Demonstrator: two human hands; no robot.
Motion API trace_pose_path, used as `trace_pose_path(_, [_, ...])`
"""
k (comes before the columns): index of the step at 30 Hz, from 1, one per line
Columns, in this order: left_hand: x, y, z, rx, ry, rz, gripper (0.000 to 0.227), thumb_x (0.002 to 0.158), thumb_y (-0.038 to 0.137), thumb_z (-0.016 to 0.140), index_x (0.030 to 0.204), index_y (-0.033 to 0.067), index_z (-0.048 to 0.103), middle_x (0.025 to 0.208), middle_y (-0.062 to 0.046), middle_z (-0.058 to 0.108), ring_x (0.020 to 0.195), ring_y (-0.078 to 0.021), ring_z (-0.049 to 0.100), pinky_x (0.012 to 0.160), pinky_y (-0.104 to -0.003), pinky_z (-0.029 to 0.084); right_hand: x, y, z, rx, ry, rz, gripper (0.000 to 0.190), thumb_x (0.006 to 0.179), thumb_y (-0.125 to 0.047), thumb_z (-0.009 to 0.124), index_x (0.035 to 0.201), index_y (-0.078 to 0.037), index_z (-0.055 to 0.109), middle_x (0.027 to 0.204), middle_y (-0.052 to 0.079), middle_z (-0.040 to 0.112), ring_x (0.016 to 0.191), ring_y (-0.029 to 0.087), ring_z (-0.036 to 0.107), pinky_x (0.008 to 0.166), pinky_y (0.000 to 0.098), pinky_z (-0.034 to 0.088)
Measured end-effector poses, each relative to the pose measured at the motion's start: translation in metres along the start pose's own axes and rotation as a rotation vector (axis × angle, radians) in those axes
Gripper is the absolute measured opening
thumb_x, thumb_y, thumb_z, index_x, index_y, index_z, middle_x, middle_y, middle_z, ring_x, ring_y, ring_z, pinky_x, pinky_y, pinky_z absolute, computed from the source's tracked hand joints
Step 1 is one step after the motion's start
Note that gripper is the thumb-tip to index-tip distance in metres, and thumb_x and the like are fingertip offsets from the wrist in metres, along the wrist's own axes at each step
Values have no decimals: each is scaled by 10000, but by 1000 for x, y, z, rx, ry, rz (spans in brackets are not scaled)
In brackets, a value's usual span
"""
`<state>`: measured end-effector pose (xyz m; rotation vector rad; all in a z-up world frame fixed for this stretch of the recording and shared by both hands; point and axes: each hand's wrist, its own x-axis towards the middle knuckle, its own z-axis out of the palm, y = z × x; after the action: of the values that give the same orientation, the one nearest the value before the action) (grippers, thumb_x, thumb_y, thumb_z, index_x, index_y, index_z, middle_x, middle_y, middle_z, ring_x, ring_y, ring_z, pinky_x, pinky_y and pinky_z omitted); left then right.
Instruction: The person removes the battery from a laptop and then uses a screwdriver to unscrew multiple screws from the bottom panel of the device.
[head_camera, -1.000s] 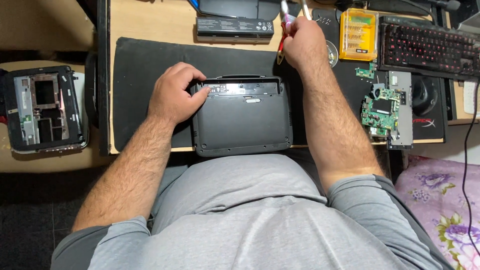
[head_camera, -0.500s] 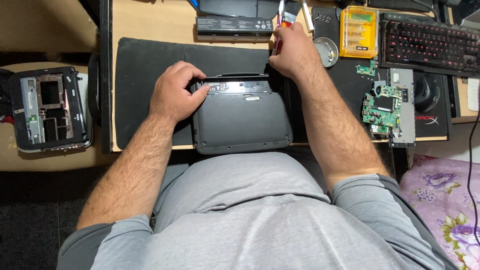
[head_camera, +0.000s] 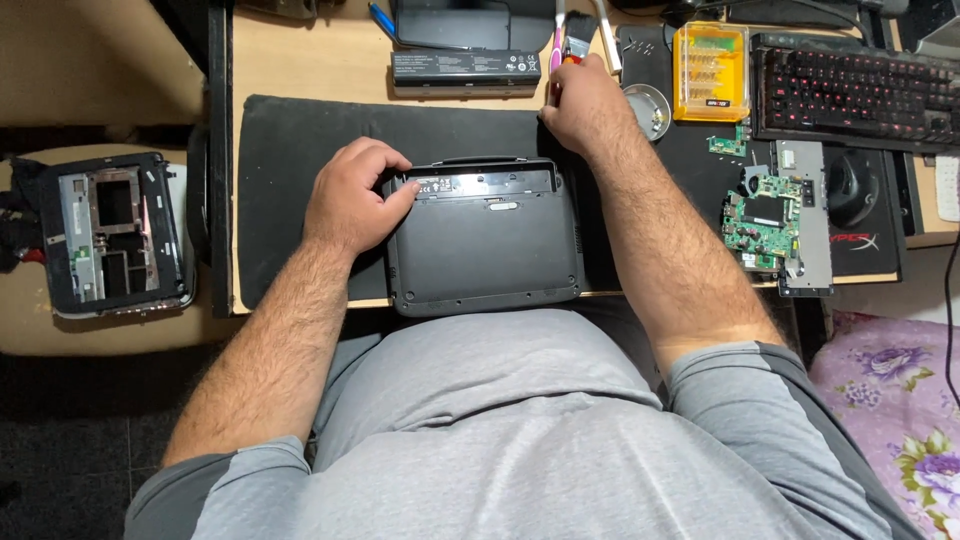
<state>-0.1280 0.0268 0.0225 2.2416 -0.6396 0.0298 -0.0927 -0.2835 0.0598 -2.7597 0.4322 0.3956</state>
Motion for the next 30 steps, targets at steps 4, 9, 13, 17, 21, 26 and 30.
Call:
trace_pose_path(4, [0, 2, 0, 1, 1, -3, 171, 867, 222, 753, 1012, 133, 729, 1017, 1, 698, 952, -216, 642, 805, -401, 525, -1, 1, 0, -20, 48, -20, 275, 965, -180, 667, 1211, -64, 627, 1241, 136, 512, 1017, 282, 636, 924, 439, 570])
trace_pose_path(9, [0, 0, 0, 1, -7, -9, 171, 867, 230, 741, 1008, 134, 726, 1013, 3, 698, 945, -211, 643, 805, -401, 524, -23, -11, -12, -102, -30, -27, 450, 864, -217, 792, 1265, -99, 624, 1260, 119, 505, 1067, 296, 626, 906, 461, 579])
trace_pose_path(13, [1, 1, 0, -7, 4, 1, 166, 864, 221, 749, 1002, 133, 725, 1008, 6, 696, 946, -212, 642, 811, -398, 522, -15, -2, -5, -53, -40, -32, 301, 915, -161, 763, 1197, -123, 666, 1294, 116, 501, 1098, 310, 627, 927, 463, 577])
trace_pose_path(17, [1, 4, -2, 0, -21, -40, 173, 868, 235, 738, 1012, 139, 728, 1021, 10, 699, 958, -213, 639, 819, -406, 522, -3, 7, 3, -64, 30, -79, 171, 955, -61, 643, 1118, -89, 686, 1239, 138, 519, 998, 310, 645, 891, 463, 575])
trace_pose_path(21, [1, 3, -1, -5, -22, -42, 169, 868, 234, 730, 1010, 143, 729, 1023, 11, 701, 957, -212, 639, 806, -405, 521, 3, 15, 9, -103, 130, -91, 235, 1025, -151, 595, 1223, -34, 642, 1217, 165, 524, 977, 349, 652, 853, 515, 585])
trace_pose_path(26, [1, 2, -1, -5, -20, -32, 177, 864, 232, 734, 1010, 133, 731, 1023, 3, 701, 953, -213, 643, 810, -402, 526, -32, 24, -5, 39, 264, -269, 368, 955, -169, 690, 1299, -44, 649, 1229, 165, 587, 1034, 335, 658, 941, 487, 538])
trace_pose_path(30, [1, 3, -2, -4, -10, -20, 168, 859, 220, 736, 1001, 130, 726, 1013, -1, 703, 946, -215, 645, 795, -396, 526, -59, 62, 3, 402, 569, -619, 214, 969, -77, 682, 1177, -36, 715, 1103, 110, 686, 1013, 263, 667, 872, 371, 539])
